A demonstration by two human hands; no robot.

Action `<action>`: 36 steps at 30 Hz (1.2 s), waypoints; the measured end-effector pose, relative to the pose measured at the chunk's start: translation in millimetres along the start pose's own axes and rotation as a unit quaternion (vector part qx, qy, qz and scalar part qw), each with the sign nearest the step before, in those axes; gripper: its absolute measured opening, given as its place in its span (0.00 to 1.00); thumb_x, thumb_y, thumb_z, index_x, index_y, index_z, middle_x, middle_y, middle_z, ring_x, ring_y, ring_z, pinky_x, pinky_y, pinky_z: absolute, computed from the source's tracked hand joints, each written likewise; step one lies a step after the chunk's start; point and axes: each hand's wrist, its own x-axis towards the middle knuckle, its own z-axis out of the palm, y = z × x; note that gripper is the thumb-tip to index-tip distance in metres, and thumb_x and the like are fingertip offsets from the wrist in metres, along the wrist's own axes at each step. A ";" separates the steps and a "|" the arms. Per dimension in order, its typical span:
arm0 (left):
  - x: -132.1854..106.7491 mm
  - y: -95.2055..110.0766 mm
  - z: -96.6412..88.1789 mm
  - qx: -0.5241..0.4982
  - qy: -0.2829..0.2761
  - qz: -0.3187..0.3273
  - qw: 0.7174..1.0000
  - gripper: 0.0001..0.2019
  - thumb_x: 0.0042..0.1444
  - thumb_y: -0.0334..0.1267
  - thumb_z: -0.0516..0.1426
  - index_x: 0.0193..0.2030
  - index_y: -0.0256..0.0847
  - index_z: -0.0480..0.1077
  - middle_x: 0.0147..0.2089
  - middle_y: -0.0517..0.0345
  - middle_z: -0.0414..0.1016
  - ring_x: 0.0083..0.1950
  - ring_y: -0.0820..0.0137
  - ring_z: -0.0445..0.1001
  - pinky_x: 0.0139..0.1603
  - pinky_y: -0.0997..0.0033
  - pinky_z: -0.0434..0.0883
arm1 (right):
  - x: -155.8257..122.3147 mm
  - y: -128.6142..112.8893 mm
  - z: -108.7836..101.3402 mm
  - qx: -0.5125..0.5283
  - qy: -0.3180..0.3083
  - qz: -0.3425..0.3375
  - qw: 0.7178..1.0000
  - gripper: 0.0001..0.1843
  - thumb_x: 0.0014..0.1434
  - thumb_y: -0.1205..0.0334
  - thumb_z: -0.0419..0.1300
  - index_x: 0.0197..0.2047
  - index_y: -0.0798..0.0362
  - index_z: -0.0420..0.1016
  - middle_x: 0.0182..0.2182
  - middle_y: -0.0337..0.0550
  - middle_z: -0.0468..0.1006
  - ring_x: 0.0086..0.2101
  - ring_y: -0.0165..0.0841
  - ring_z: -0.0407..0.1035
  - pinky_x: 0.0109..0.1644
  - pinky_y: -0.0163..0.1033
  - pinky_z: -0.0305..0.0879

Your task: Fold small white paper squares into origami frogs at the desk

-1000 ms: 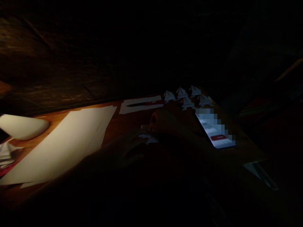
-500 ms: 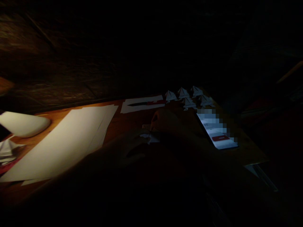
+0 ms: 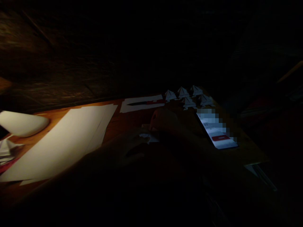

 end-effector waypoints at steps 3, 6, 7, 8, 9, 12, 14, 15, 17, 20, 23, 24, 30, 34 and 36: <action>0.5 0.2 -0.8 -0.009 -0.005 0.002 1.000 0.20 0.65 0.41 0.60 0.62 0.42 0.68 0.72 0.46 0.58 0.68 0.52 0.65 0.66 0.47 0.71 | 1.1 0.3 -0.6 -0.011 -0.010 -0.004 1.000 0.09 0.52 0.66 0.66 0.37 0.52 0.86 0.38 0.47 0.85 0.36 0.37 0.76 0.34 0.36 0.64; 0.3 -0.3 -1.0 -0.009 -0.009 0.003 1.000 0.20 0.65 0.41 0.60 0.62 0.42 0.68 0.73 0.45 0.56 0.70 0.51 0.63 0.68 0.46 0.69 | 1.5 0.8 -1.9 -0.013 -0.014 -0.002 1.000 0.08 0.53 0.65 0.66 0.37 0.51 0.86 0.37 0.46 0.85 0.36 0.37 0.76 0.33 0.36 0.64; 0.0 -0.9 -0.7 -0.007 -0.008 0.003 1.000 0.20 0.65 0.41 0.60 0.62 0.42 0.68 0.73 0.45 0.57 0.70 0.51 0.62 0.68 0.46 0.69 | 1.5 0.8 -2.3 -0.014 -0.013 -0.006 1.000 0.08 0.53 0.64 0.66 0.37 0.50 0.86 0.37 0.46 0.85 0.36 0.37 0.76 0.33 0.36 0.64; -0.4 -1.5 -0.3 -0.003 -0.006 0.005 1.000 0.20 0.65 0.41 0.60 0.62 0.42 0.69 0.72 0.45 0.58 0.70 0.51 0.62 0.68 0.45 0.69 | 1.5 0.7 -2.7 -0.016 -0.011 -0.008 1.000 0.08 0.53 0.65 0.66 0.37 0.50 0.86 0.37 0.45 0.85 0.36 0.37 0.76 0.33 0.36 0.63; -0.7 -2.2 0.0 -0.001 -0.003 0.005 1.000 0.20 0.65 0.42 0.60 0.62 0.43 0.69 0.72 0.45 0.59 0.70 0.50 0.62 0.68 0.45 0.69 | 1.5 0.6 -3.0 -0.017 -0.012 -0.009 1.000 0.08 0.53 0.65 0.66 0.36 0.49 0.86 0.36 0.45 0.85 0.36 0.37 0.76 0.33 0.36 0.63; -1.0 -3.7 -0.7 -0.006 -0.004 0.004 1.000 0.21 0.65 0.42 0.61 0.63 0.43 0.68 0.72 0.45 0.60 0.70 0.51 0.62 0.68 0.45 0.68 | 1.5 0.6 -3.4 -0.001 -0.012 -0.001 1.000 0.07 0.52 0.63 0.67 0.36 0.49 0.86 0.36 0.45 0.85 0.35 0.36 0.76 0.32 0.36 0.62; -0.4 -3.9 -2.9 -0.015 -0.011 0.004 1.000 0.21 0.65 0.42 0.60 0.63 0.44 0.67 0.71 0.46 0.61 0.70 0.53 0.63 0.68 0.46 0.68 | 1.5 1.4 -3.9 0.016 -0.014 -0.002 1.000 0.06 0.52 0.61 0.69 0.35 0.50 0.86 0.36 0.44 0.85 0.35 0.35 0.75 0.31 0.35 0.62; 0.1 -3.8 -4.2 -0.019 -0.013 0.006 1.000 0.20 0.66 0.41 0.60 0.63 0.44 0.67 0.71 0.46 0.62 0.70 0.53 0.64 0.68 0.46 0.69 | 1.7 2.2 -4.3 0.022 -0.018 -0.007 1.000 0.06 0.52 0.61 0.69 0.35 0.50 0.86 0.36 0.44 0.84 0.35 0.35 0.75 0.31 0.35 0.61; 0.9 -3.5 -6.2 -0.024 -0.015 0.006 1.000 0.20 0.67 0.41 0.59 0.64 0.44 0.67 0.70 0.46 0.65 0.70 0.55 0.64 0.68 0.46 0.68 | 2.4 4.6 -4.8 0.025 -0.026 -0.016 0.999 0.07 0.52 0.59 0.70 0.35 0.50 0.86 0.35 0.43 0.84 0.34 0.33 0.75 0.31 0.34 0.61; 1.0 -3.2 -6.8 -0.032 -0.014 0.006 0.999 0.21 0.66 0.41 0.59 0.64 0.45 0.67 0.69 0.46 0.66 0.69 0.54 0.65 0.67 0.46 0.69 | 5.2 10.2 -4.2 0.023 -0.032 -0.034 0.999 0.07 0.54 0.60 0.68 0.37 0.50 0.86 0.34 0.42 0.84 0.33 0.32 0.74 0.31 0.34 0.60; 0.8 -2.6 -6.3 -0.040 -0.007 0.005 0.999 0.21 0.65 0.40 0.60 0.64 0.44 0.67 0.69 0.45 0.66 0.68 0.54 0.66 0.66 0.46 0.70 | 7.9 15.3 -2.3 0.026 -0.026 -0.056 0.998 0.08 0.56 0.60 0.67 0.38 0.50 0.86 0.37 0.43 0.85 0.34 0.32 0.74 0.32 0.33 0.61; 0.9 -2.1 -6.3 -0.040 -0.007 0.005 0.999 0.21 0.65 0.40 0.60 0.64 0.43 0.67 0.69 0.45 0.66 0.68 0.54 0.66 0.67 0.47 0.70 | 8.2 16.2 -2.0 0.027 -0.025 -0.063 0.997 0.08 0.56 0.59 0.66 0.38 0.50 0.86 0.37 0.43 0.85 0.34 0.32 0.74 0.32 0.33 0.61; 1.7 -0.2 -7.0 -0.028 -0.012 0.009 0.999 0.19 0.66 0.41 0.60 0.62 0.42 0.68 0.69 0.44 0.65 0.69 0.53 0.65 0.67 0.47 0.70 | 4.9 14.1 -3.7 -0.017 -0.009 -0.063 0.998 0.10 0.56 0.56 0.67 0.39 0.50 0.85 0.36 0.42 0.84 0.32 0.31 0.73 0.30 0.34 0.58; 0.9 -1.8 -3.7 -0.019 -0.009 0.004 1.000 0.20 0.66 0.41 0.60 0.63 0.43 0.69 0.72 0.46 0.60 0.71 0.52 0.62 0.69 0.45 0.68 | 2.7 10.4 -4.0 -0.008 -0.009 -0.053 0.998 0.08 0.55 0.59 0.67 0.37 0.51 0.85 0.37 0.43 0.84 0.33 0.32 0.74 0.30 0.34 0.59; 0.0 -3.1 -1.9 -0.025 0.000 0.004 1.000 0.20 0.65 0.41 0.60 0.63 0.44 0.69 0.72 0.46 0.60 0.70 0.52 0.63 0.68 0.46 0.69 | 1.4 8.3 -4.1 -0.008 -0.009 -0.044 0.999 0.07 0.55 0.61 0.67 0.36 0.51 0.85 0.37 0.43 0.84 0.33 0.33 0.74 0.31 0.35 0.60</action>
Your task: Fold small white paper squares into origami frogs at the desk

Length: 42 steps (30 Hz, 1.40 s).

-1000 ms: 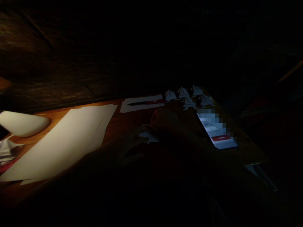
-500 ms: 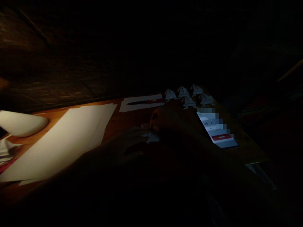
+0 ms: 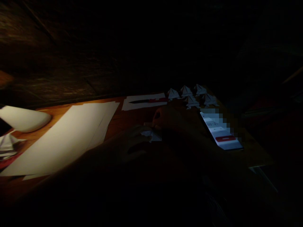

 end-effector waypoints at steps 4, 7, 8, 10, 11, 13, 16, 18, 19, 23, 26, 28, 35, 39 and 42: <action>-1.1 -2.3 1.2 -0.012 0.008 0.001 1.000 0.19 0.65 0.39 0.60 0.62 0.44 0.71 0.71 0.46 0.62 0.68 0.52 0.66 0.65 0.47 0.72 | 0.1 -0.8 2.0 -0.003 0.004 0.006 1.000 0.06 0.55 0.61 0.66 0.35 0.50 0.85 0.37 0.44 0.85 0.33 0.32 0.73 0.32 0.35 0.60; -0.6 -2.2 0.3 -0.008 0.009 0.006 1.000 0.18 0.65 0.38 0.60 0.61 0.44 0.72 0.69 0.46 0.64 0.67 0.52 0.67 0.65 0.46 0.72 | 1.6 1.4 4.4 0.005 0.005 0.007 1.000 0.07 0.54 0.61 0.65 0.36 0.51 0.84 0.37 0.44 0.84 0.33 0.33 0.74 0.31 0.35 0.60; -0.2 -1.8 -0.1 -0.007 0.010 0.009 1.000 0.18 0.65 0.38 0.60 0.61 0.43 0.72 0.69 0.46 0.63 0.67 0.53 0.67 0.66 0.46 0.72 | 1.7 1.7 4.7 0.003 0.007 0.005 1.000 0.07 0.54 0.61 0.65 0.36 0.51 0.84 0.38 0.44 0.84 0.34 0.33 0.74 0.31 0.35 0.59; 0.5 -0.7 -0.8 -0.008 0.010 0.014 1.000 0.17 0.65 0.37 0.59 0.60 0.42 0.72 0.70 0.46 0.63 0.68 0.54 0.66 0.67 0.49 0.71 | 1.0 0.9 4.0 -0.007 0.011 0.002 1.000 0.07 0.55 0.61 0.65 0.35 0.51 0.84 0.38 0.44 0.84 0.35 0.33 0.74 0.31 0.35 0.59; 0.8 -0.2 -1.1 -0.009 0.008 0.014 1.000 0.17 0.65 0.36 0.59 0.60 0.42 0.71 0.71 0.46 0.62 0.69 0.54 0.66 0.68 0.49 0.70 | 0.4 0.0 3.2 -0.010 0.010 0.003 1.000 0.07 0.55 0.61 0.65 0.36 0.51 0.84 0.38 0.44 0.84 0.35 0.33 0.74 0.31 0.35 0.59; 1.1 0.4 -1.3 -0.010 0.006 0.010 1.000 0.18 0.65 0.36 0.59 0.61 0.42 0.71 0.72 0.47 0.60 0.70 0.54 0.64 0.69 0.49 0.69 | -0.9 -1.9 1.5 -0.016 0.007 0.010 1.000 0.07 0.54 0.61 0.66 0.36 0.50 0.85 0.38 0.44 0.84 0.34 0.33 0.74 0.31 0.35 0.59; 1.3 -0.4 -0.7 -0.010 0.003 0.009 1.000 0.17 0.66 0.37 0.59 0.61 0.43 0.70 0.70 0.48 0.63 0.69 0.55 0.65 0.68 0.49 0.70 | -0.6 -2.3 1.1 -0.013 0.005 0.012 1.000 0.07 0.54 0.59 0.66 0.35 0.49 0.85 0.38 0.43 0.85 0.34 0.33 0.74 0.31 0.35 0.59; 1.3 -1.6 0.1 -0.007 0.005 0.016 1.000 0.17 0.66 0.37 0.58 0.61 0.44 0.71 0.69 0.48 0.65 0.68 0.55 0.66 0.67 0.49 0.71 | 0.9 -0.5 2.4 -0.004 0.005 0.005 1.000 0.06 0.55 0.59 0.66 0.35 0.50 0.84 0.38 0.43 0.85 0.34 0.33 0.74 0.32 0.35 0.59; 1.1 -2.2 0.6 -0.006 0.007 0.018 1.000 0.17 0.66 0.37 0.58 0.60 0.44 0.71 0.70 0.48 0.64 0.68 0.54 0.66 0.67 0.49 0.71 | 1.8 0.6 3.1 0.002 0.001 0.002 1.000 0.06 0.55 0.60 0.66 0.35 0.50 0.84 0.38 0.43 0.85 0.34 0.33 0.74 0.32 0.35 0.60; 0.6 -3.2 1.0 -0.007 0.010 0.014 1.000 0.17 0.66 0.38 0.59 0.60 0.44 0.71 0.72 0.48 0.61 0.71 0.53 0.63 0.69 0.48 0.68 | 3.1 2.2 3.9 0.013 -0.009 0.003 1.000 0.04 0.55 0.61 0.67 0.34 0.49 0.84 0.37 0.43 0.85 0.35 0.34 0.75 0.31 0.34 0.59; 1.1 -2.8 -0.2 0.005 0.002 0.018 1.000 0.17 0.67 0.39 0.58 0.61 0.43 0.70 0.70 0.47 0.63 0.71 0.54 0.62 0.69 0.47 0.68 | 2.1 1.1 2.3 0.012 -0.009 0.003 1.000 0.04 0.55 0.60 0.68 0.35 0.50 0.84 0.37 0.43 0.85 0.35 0.34 0.75 0.30 0.34 0.58; 1.8 -2.6 -1.4 0.009 0.000 0.021 1.000 0.17 0.67 0.38 0.58 0.61 0.43 0.70 0.70 0.47 0.62 0.71 0.54 0.62 0.68 0.47 0.68 | 1.6 1.1 1.4 0.011 -0.010 -0.001 1.000 0.05 0.55 0.60 0.68 0.35 0.50 0.85 0.37 0.42 0.85 0.34 0.33 0.75 0.31 0.34 0.58; 1.4 -4.2 -1.9 0.000 -0.006 0.017 1.000 0.18 0.67 0.38 0.58 0.62 0.45 0.70 0.71 0.48 0.61 0.71 0.54 0.62 0.69 0.47 0.68 | 1.8 4.2 0.1 -0.008 -0.005 -0.028 1.000 0.10 0.56 0.56 0.67 0.39 0.50 0.86 0.37 0.43 0.85 0.33 0.32 0.73 0.31 0.34 0.59; 1.6 -3.2 -1.4 0.000 -0.005 0.017 1.000 0.17 0.67 0.38 0.58 0.61 0.43 0.70 0.71 0.47 0.62 0.71 0.54 0.62 0.69 0.48 0.68 | -0.3 2.1 0.0 -0.019 -0.005 -0.036 0.999 0.09 0.58 0.56 0.66 0.37 0.51 0.85 0.36 0.44 0.84 0.31 0.31 0.72 0.31 0.34 0.58; 2.6 -2.0 -2.0 0.001 -0.004 0.018 1.000 0.16 0.68 0.37 0.57 0.61 0.43 0.70 0.71 0.47 0.62 0.70 0.55 0.63 0.68 0.50 0.69 | -0.5 2.5 1.9 -0.018 0.001 -0.035 0.999 0.09 0.58 0.55 0.66 0.37 0.51 0.84 0.36 0.44 0.84 0.31 0.31 0.72 0.31 0.34 0.58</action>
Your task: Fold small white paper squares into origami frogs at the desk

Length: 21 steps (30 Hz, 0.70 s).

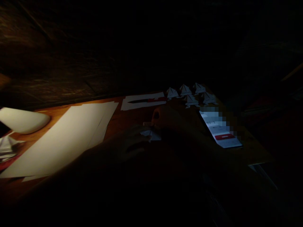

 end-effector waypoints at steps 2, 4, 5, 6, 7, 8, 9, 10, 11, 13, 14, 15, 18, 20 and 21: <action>0.2 -0.1 0.0 0.000 0.002 0.003 1.000 0.15 0.68 0.37 0.57 0.60 0.43 0.70 0.69 0.47 0.64 0.70 0.56 0.64 0.67 0.50 0.69 | 0.4 0.8 1.2 0.001 0.003 0.004 1.000 0.09 0.57 0.55 0.67 0.37 0.51 0.83 0.36 0.45 0.84 0.31 0.31 0.72 0.31 0.34 0.58; 0.0 -0.9 0.6 0.000 0.004 0.007 1.000 0.15 0.67 0.37 0.57 0.59 0.43 0.70 0.67 0.47 0.66 0.69 0.56 0.65 0.68 0.50 0.69 | 0.6 0.8 1.3 -0.003 0.003 0.010 1.000 0.10 0.56 0.54 0.68 0.37 0.51 0.83 0.36 0.45 0.84 0.31 0.32 0.72 0.31 0.34 0.59; -0.2 -1.3 1.0 0.001 0.005 0.008 1.000 0.15 0.67 0.37 0.57 0.59 0.43 0.70 0.67 0.47 0.67 0.68 0.57 0.65 0.67 0.51 0.69 | 0.5 0.4 1.0 -0.008 0.006 0.015 1.000 0.10 0.56 0.54 0.68 0.37 0.51 0.83 0.36 0.45 0.84 0.31 0.32 0.72 0.30 0.34 0.58; -0.4 -1.6 1.3 0.001 0.005 0.005 1.000 0.15 0.67 0.38 0.57 0.60 0.44 0.70 0.67 0.48 0.67 0.68 0.57 0.65 0.67 0.51 0.69 | 0.4 0.0 0.6 -0.013 0.010 0.019 1.000 0.10 0.55 0.53 0.68 0.37 0.51 0.83 0.37 0.45 0.84 0.31 0.32 0.72 0.30 0.35 0.58; -0.6 -1.6 1.6 0.001 0.004 0.002 1.000 0.16 0.67 0.37 0.57 0.60 0.44 0.69 0.67 0.48 0.67 0.68 0.57 0.65 0.67 0.51 0.69 | 0.4 -0.4 0.3 -0.016 0.014 0.022 1.000 0.10 0.55 0.54 0.68 0.37 0.50 0.84 0.37 0.45 0.84 0.31 0.32 0.72 0.30 0.35 0.58; -0.7 -1.4 1.6 0.000 0.001 -0.001 1.000 0.17 0.67 0.37 0.58 0.61 0.44 0.69 0.68 0.49 0.66 0.69 0.57 0.65 0.67 0.51 0.69 | 0.6 -0.4 0.2 -0.013 0.014 0.023 1.000 0.09 0.55 0.55 0.68 0.36 0.50 0.84 0.37 0.45 0.84 0.31 0.32 0.72 0.29 0.35 0.57; -0.8 -1.0 1.6 0.001 0.000 -0.003 1.000 0.17 0.67 0.37 0.58 0.61 0.44 0.69 0.68 0.49 0.66 0.69 0.57 0.65 0.67 0.51 0.69 | 1.0 0.0 0.5 -0.005 0.014 0.024 1.000 0.08 0.55 0.56 0.68 0.36 0.51 0.84 0.37 0.44 0.84 0.31 0.32 0.72 0.29 0.35 0.57; -0.8 -0.3 1.4 0.002 0.001 -0.005 1.000 0.17 0.66 0.37 0.58 0.61 0.44 0.69 0.68 0.48 0.65 0.70 0.56 0.64 0.68 0.51 0.69 | 1.6 1.0 1.2 0.008 0.011 0.024 1.000 0.07 0.55 0.57 0.68 0.35 0.51 0.83 0.36 0.44 0.84 0.31 0.32 0.72 0.29 0.35 0.57; -0.9 0.5 1.1 0.005 0.001 -0.005 1.000 0.17 0.66 0.37 0.58 0.61 0.44 0.69 0.69 0.48 0.65 0.70 0.56 0.63 0.68 0.50 0.69 | 2.5 2.4 2.1 0.021 0.005 0.021 1.000 0.07 0.55 0.58 0.67 0.35 0.51 0.83 0.35 0.44 0.84 0.31 0.32 0.72 0.29 0.35 0.58; -0.9 2.2 0.5 0.013 -0.001 -0.008 1.000 0.16 0.66 0.37 0.58 0.60 0.43 0.69 0.70 0.47 0.62 0.71 0.55 0.62 0.68 0.50 0.69 | 4.9 6.4 4.5 0.037 0.008 0.012 0.999 0.07 0.55 0.58 0.68 0.35 0.52 0.82 0.34 0.43 0.83 0.32 0.32 0.72 0.31 0.35 0.59; -0.9 3.0 0.3 0.018 -0.004 -0.010 1.000 0.16 0.67 0.37 0.58 0.61 0.42 0.69 0.71 0.46 0.60 0.71 0.54 0.62 0.69 0.49 0.69 | 6.1 8.6 5.7 0.037 0.020 0.005 0.999 0.08 0.54 0.58 0.68 0.37 0.53 0.81 0.35 0.43 0.83 0.33 0.33 0.72 0.32 0.35 0.59; -0.9 3.6 0.2 0.023 -0.007 -0.013 1.000 0.17 0.67 0.37 0.57 0.61 0.42 0.69 0.72 0.46 0.59 0.72 0.53 0.61 0.69 0.49 0.69 | 7.4 10.7 6.8 0.034 0.035 0.000 0.999 0.10 0.53 0.58 0.69 0.38 0.53 0.80 0.36 0.44 0.82 0.34 0.33 0.72 0.33 0.35 0.60; -0.7 4.2 0.5 0.033 -0.006 -0.013 0.999 0.17 0.66 0.37 0.58 0.61 0.42 0.69 0.73 0.45 0.56 0.73 0.52 0.59 0.70 0.47 0.68 | 10.3 14.9 8.8 0.037 0.061 -0.005 0.997 0.17 0.51 0.59 0.71 0.43 0.54 0.76 0.39 0.45 0.80 0.35 0.34 0.71 0.34 0.35 0.60; -0.6 3.5 1.3 0.039 -0.002 -0.006 0.999 0.16 0.66 0.37 0.57 0.60 0.41 0.69 0.73 0.45 0.56 0.73 0.51 0.58 0.70 0.47 0.68 | 11.2 15.7 9.2 0.047 0.053 -0.001 0.998 0.17 0.51 0.59 0.71 0.43 0.54 0.75 0.38 0.44 0.79 0.35 0.33 0.70 0.33 0.35 0.59; -0.6 3.0 1.8 0.040 -0.001 -0.002 0.999 0.16 0.67 0.37 0.57 0.60 0.41 0.69 0.73 0.45 0.57 0.73 0.52 0.58 0.70 0.47 0.68 | 11.4 15.7 9.3 0.052 0.051 0.000 0.997 0.17 0.50 0.59 0.71 0.42 0.54 0.74 0.38 0.44 0.79 0.34 0.33 0.70 0.33 0.35 0.59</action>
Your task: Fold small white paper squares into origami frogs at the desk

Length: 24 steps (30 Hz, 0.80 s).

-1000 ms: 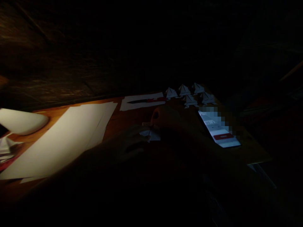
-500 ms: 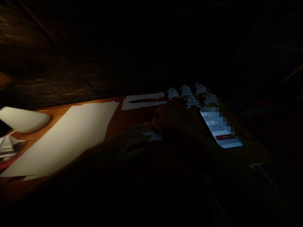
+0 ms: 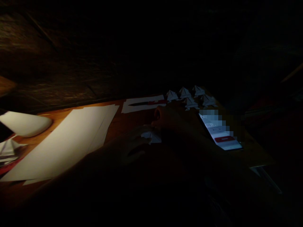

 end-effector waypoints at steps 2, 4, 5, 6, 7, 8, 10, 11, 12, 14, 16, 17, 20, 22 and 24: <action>-0.3 -1.2 1.2 0.005 0.000 0.005 1.000 0.17 0.67 0.37 0.56 0.61 0.42 0.67 0.72 0.45 0.60 0.73 0.54 0.59 0.71 0.47 0.67 | 0.5 0.3 0.5 0.008 0.000 0.000 1.000 0.17 0.50 0.59 0.71 0.42 0.54 0.74 0.37 0.44 0.79 0.35 0.34 0.70 0.33 0.36 0.59; -0.9 -2.4 2.5 0.010 0.000 0.005 1.000 0.17 0.67 0.37 0.56 0.62 0.41 0.66 0.71 0.46 0.61 0.73 0.54 0.60 0.71 0.47 0.66 | 1.5 1.8 1.6 0.012 0.000 -0.001 1.000 0.17 0.50 0.58 0.72 0.41 0.54 0.74 0.37 0.44 0.79 0.34 0.34 0.70 0.33 0.36 0.59; -1.2 -2.7 3.2 0.014 0.001 0.007 1.000 0.18 0.67 0.37 0.56 0.62 0.41 0.66 0.72 0.45 0.62 0.73 0.54 0.59 0.71 0.47 0.66 | 2.4 3.2 2.5 0.013 -0.001 -0.004 1.000 0.17 0.50 0.58 0.72 0.41 0.54 0.74 0.37 0.44 0.79 0.34 0.34 0.70 0.33 0.36 0.59; -1.5 -2.9 4.1 0.020 0.001 0.008 1.000 0.18 0.67 0.37 0.56 0.63 0.40 0.65 0.72 0.43 0.61 0.74 0.54 0.58 0.72 0.46 0.65 | 3.5 5.0 3.6 0.012 -0.002 -0.010 1.000 0.17 0.50 0.58 0.72 0.41 0.54 0.75 0.37 0.44 0.79 0.34 0.34 0.70 0.33 0.36 0.59; -1.8 -2.9 5.1 0.025 0.002 0.011 1.000 0.19 0.67 0.37 0.56 0.63 0.39 0.65 0.72 0.42 0.60 0.75 0.53 0.57 0.72 0.45 0.64 | 4.7 7.2 4.9 0.013 -0.002 -0.015 1.000 0.16 0.51 0.58 0.72 0.41 0.54 0.75 0.37 0.44 0.79 0.34 0.34 0.70 0.33 0.36 0.60; -2.1 -2.5 6.2 0.031 0.002 0.014 0.999 0.19 0.67 0.37 0.55 0.64 0.38 0.65 0.73 0.41 0.60 0.76 0.52 0.56 0.72 0.45 0.64 | 6.1 9.5 6.2 0.016 -0.005 -0.024 1.000 0.16 0.51 0.59 0.71 0.41 0.54 0.75 0.37 0.44 0.79 0.34 0.34 0.70 0.33 0.36 0.60; -2.5 -1.1 8.6 0.043 -0.004 0.008 0.999 0.19 0.68 0.37 0.54 0.64 0.38 0.64 0.74 0.41 0.58 0.76 0.53 0.55 0.73 0.45 0.63 | 8.8 14.0 8.7 0.031 -0.002 -0.031 0.999 0.14 0.52 0.62 0.70 0.41 0.54 0.75 0.36 0.44 0.79 0.34 0.33 0.71 0.34 0.36 0.61; -2.7 -0.2 9.9 0.048 -0.010 0.000 0.999 0.19 0.68 0.36 0.54 0.64 0.38 0.64 0.74 0.41 0.57 0.76 0.53 0.56 0.73 0.45 0.63 | 10.0 16.0 9.7 0.036 -0.007 -0.037 0.999 0.13 0.52 0.63 0.70 0.41 0.54 0.76 0.35 0.44 0.79 0.35 0.33 0.71 0.35 0.36 0.62; -3.0 0.9 11.2 0.051 -0.016 -0.009 0.999 0.20 0.67 0.36 0.53 0.65 0.38 0.64 0.75 0.41 0.57 0.75 0.53 0.57 0.72 0.45 0.63 | 11.0 17.7 10.5 0.038 0.000 -0.041 0.998 0.13 0.52 0.64 0.70 0.40 0.54 0.76 0.35 0.44 0.79 0.35 0.34 0.71 0.35 0.36 0.62; -3.5 2.8 13.7 0.055 -0.025 -0.023 0.998 0.21 0.67 0.34 0.53 0.66 0.37 0.62 0.75 0.42 0.57 0.75 0.52 0.58 0.72 0.45 0.64 | 12.5 20.1 11.7 0.039 0.002 -0.045 0.998 0.13 0.52 0.63 0.70 0.40 0.53 0.76 0.34 0.43 0.79 0.34 0.34 0.71 0.35 0.36 0.62; -3.9 4.3 16.3 0.055 -0.029 -0.029 0.998 0.22 0.67 0.33 0.51 0.67 0.37 0.61 0.75 0.42 0.57 0.74 0.52 0.58 0.71 0.45 0.64 | 13.6 22.0 13.1 0.039 0.003 -0.044 0.998 0.13 0.51 0.62 0.71 0.40 0.53 0.76 0.34 0.42 0.79 0.33 0.33 0.71 0.33 0.36 0.61; -4.0 4.9 17.5 0.055 -0.030 -0.032 0.997 0.23 0.67 0.33 0.51 0.68 0.37 0.61 0.75 0.42 0.57 0.74 0.51 0.58 0.71 0.45 0.64 | 14.2 23.1 14.1 0.040 0.001 -0.041 0.998 0.13 0.51 0.62 0.71 0.40 0.52 0.76 0.33 0.41 0.79 0.32 0.33 0.71 0.33 0.36 0.61; -3.7 6.9 20.7 0.055 -0.034 -0.042 0.997 0.23 0.66 0.31 0.50 0.68 0.35 0.60 0.75 0.41 0.56 0.73 0.51 0.59 0.71 0.44 0.64 | 16.0 26.4 18.0 0.045 0.007 -0.041 0.998 0.13 0.51 0.62 0.71 0.40 0.52 0.76 0.34 0.40 0.79 0.32 0.32 0.71 0.32 0.36 0.60; -3.0 8.5 21.9 0.054 -0.036 -0.045 0.997 0.23 0.66 0.30 0.49 0.68 0.33 0.60 0.75 0.41 0.56 0.72 0.51 0.59 0.71 0.45 0.63 | 16.3 27.1 19.3 0.045 0.015 -0.044 0.998 0.14 0.51 0.61 0.71 0.40 0.52 0.76 0.34 0.40 0.79 0.32 0.32 0.71 0.32 0.36 0.60; -2.3 10.3 21.9 0.050 -0.037 -0.045 0.997 0.23 0.66 0.29 0.49 0.67 0.32 0.60 0.75 0.41 0.55 0.72 0.52 0.59 0.71 0.44 0.63 | 15.0 24.8 17.3 0.039 0.018 -0.044 0.998 0.14 0.51 0.61 0.71 0.40 0.52 0.76 0.34 0.40 0.79 0.33 0.32 0.71 0.32 0.36 0.60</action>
